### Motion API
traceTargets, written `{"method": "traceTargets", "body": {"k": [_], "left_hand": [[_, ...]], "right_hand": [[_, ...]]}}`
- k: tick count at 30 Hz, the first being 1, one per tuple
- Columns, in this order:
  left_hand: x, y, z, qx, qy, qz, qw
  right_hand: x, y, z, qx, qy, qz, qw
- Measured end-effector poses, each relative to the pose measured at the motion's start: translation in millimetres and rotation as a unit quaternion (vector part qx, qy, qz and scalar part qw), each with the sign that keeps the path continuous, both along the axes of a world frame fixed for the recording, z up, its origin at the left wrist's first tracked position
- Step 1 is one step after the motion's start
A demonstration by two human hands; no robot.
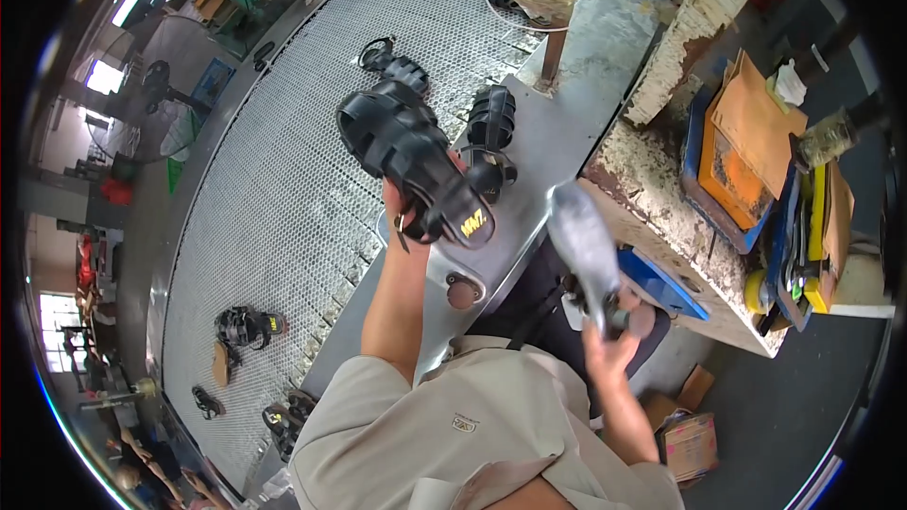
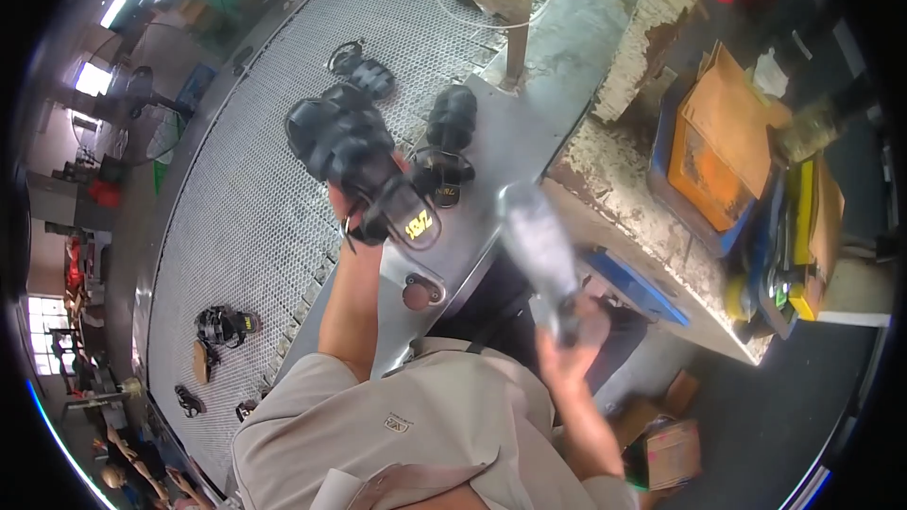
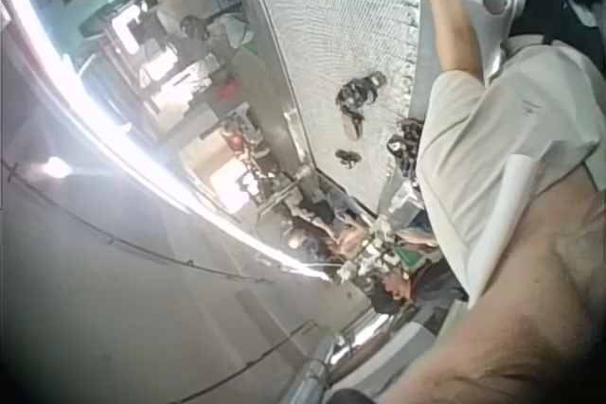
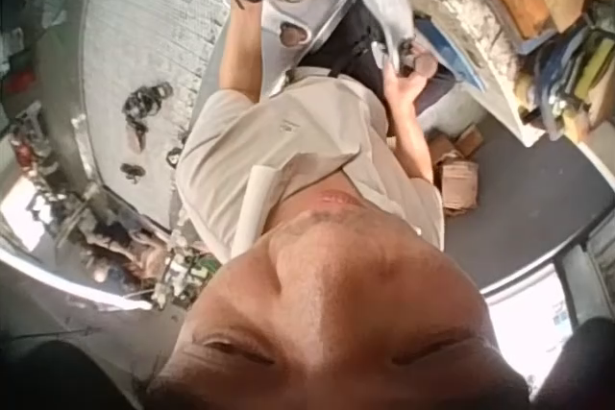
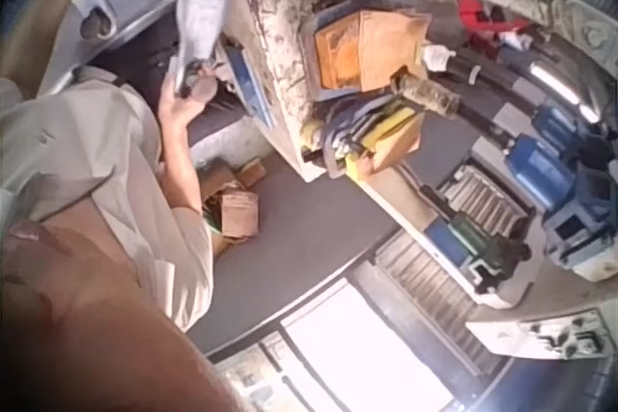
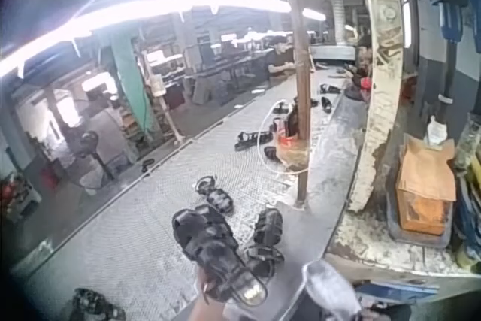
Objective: The recorder is placing sandals onto shoe lasts and performing assembly steps in a factory setting.
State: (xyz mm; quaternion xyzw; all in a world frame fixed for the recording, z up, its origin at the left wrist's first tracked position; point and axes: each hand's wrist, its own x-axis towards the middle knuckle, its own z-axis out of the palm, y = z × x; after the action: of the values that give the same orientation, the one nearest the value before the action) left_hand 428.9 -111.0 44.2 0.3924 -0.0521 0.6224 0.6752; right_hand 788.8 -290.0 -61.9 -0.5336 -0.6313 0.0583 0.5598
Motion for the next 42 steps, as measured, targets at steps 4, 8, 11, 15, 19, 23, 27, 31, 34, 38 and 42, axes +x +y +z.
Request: {"method": "traceTargets", "body": {"k": [4, 8, 11, 15, 19, 23, 27, 31, 34, 38, 42], "left_hand": [[48, -36, -6, -0.069, 0.042, -0.147, 0.986], [88, -61, -23, -0.167, 0.071, -0.255, 0.950], [112, -53, -36, -0.187, 0.089, -0.337, 0.918], [129, -59, -34, -0.227, 0.108, -0.406, 0.879], [139, -61, -23, -0.282, 0.188, -0.392, 0.855], [177, -63, -22, -0.313, 0.289, -0.373, 0.824], [220, -65, -28, -0.313, 0.344, -0.391, 0.794], [242, -68, -32, -0.393, 0.336, -0.461, 0.721], [254, -68, -42, -0.413, 0.339, -0.497, 0.684], [268, -74, -43, -0.411, 0.360, -0.501, 0.671], [273, -77, -39, -0.416, 0.412, -0.476, 0.656]], "right_hand": [[14, 120, -8, 0.006, -0.028, -0.069, 0.997], [31, 230, -23, 0.002, -0.063, -0.108, 0.992], [48, 267, -23, 0.067, -0.133, -0.155, 0.977], [52, 247, -5, -0.051, -0.194, -0.249, 0.948], [63, 154, 50, -0.040, 0.116, -0.078, 0.989], [91, 84, 93, 0.030, 0.057, 0.045, 0.997], [119, 70, 70, 0.057, 0.065, 0.047, 0.995], [145, 55, 47, 0.019, 0.128, 0.063, 0.990], [158, 43, 36, -0.010, 0.154, 0.056, 0.986], [167, 37, 14, 0.014, 0.159, 0.036, 0.986], [168, 38, 0, 0.043, 0.177, 0.052, 0.982]]}}
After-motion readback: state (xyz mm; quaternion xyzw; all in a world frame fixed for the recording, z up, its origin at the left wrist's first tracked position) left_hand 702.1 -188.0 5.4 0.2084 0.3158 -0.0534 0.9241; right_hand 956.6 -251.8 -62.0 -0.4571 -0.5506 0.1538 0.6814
